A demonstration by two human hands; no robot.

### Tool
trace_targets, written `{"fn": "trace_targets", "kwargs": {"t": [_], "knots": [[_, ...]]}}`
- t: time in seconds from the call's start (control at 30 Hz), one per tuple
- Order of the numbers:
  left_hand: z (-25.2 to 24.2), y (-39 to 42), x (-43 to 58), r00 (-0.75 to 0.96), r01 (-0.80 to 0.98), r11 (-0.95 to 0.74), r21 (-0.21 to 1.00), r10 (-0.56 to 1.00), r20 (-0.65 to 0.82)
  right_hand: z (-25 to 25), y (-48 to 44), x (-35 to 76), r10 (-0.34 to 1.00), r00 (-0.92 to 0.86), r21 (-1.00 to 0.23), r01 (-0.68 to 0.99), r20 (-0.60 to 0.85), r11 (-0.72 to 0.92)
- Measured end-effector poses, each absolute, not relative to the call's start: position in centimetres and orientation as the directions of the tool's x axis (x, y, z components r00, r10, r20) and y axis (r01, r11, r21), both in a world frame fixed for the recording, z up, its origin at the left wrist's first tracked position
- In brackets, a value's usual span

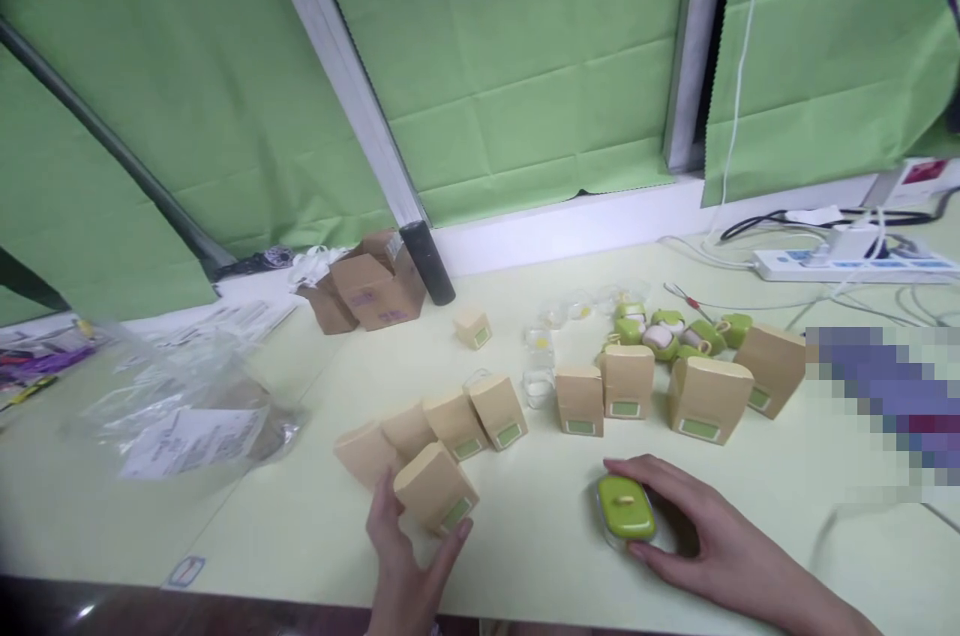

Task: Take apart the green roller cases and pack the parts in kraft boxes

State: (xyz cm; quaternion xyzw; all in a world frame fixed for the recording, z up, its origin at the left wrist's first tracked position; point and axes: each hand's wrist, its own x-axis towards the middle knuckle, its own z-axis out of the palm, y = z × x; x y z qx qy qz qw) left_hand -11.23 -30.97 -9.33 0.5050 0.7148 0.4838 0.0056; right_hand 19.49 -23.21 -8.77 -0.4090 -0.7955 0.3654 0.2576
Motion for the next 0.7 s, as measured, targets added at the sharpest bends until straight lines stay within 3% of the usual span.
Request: {"fn": "trace_targets", "kwargs": {"t": [0.1,0.23,0.33,0.47,0.57,0.7], "knots": [[-10.4,-30.5,-9.1,-0.349,0.682,-0.119,0.722,0.814,0.464,-8.0,-22.8,19.0,0.867,-0.492,-0.866,0.393,0.086,0.309],[-10.9,-30.4,-5.3,0.050,0.533,-0.494,0.687,0.829,0.557,-6.4,-22.4,17.1,0.927,-0.355,-0.971,0.153,0.118,0.182],[-10.8,-29.8,-3.3,0.121,0.441,-0.461,0.770,0.881,0.458,-4.9,-22.1,16.3,0.908,-0.397,-0.989,-0.002,0.136,0.148],[-10.9,-28.7,-2.2,0.101,0.307,-0.243,0.920,0.970,0.222,-2.9,-21.9,17.1,0.841,-0.522,-0.947,0.174,0.142,0.268],[-11.2,-28.2,-2.0,0.125,0.173,-0.261,0.950,0.962,0.242,-1.9,-22.2,18.0,0.801,-0.599,-0.896,0.341,0.026,0.284],[-11.1,-28.3,-2.1,0.191,0.174,-0.357,0.918,0.926,0.325,-1.9,-23.1,18.2,0.823,-0.567,-0.856,0.440,-0.032,0.270]]}}
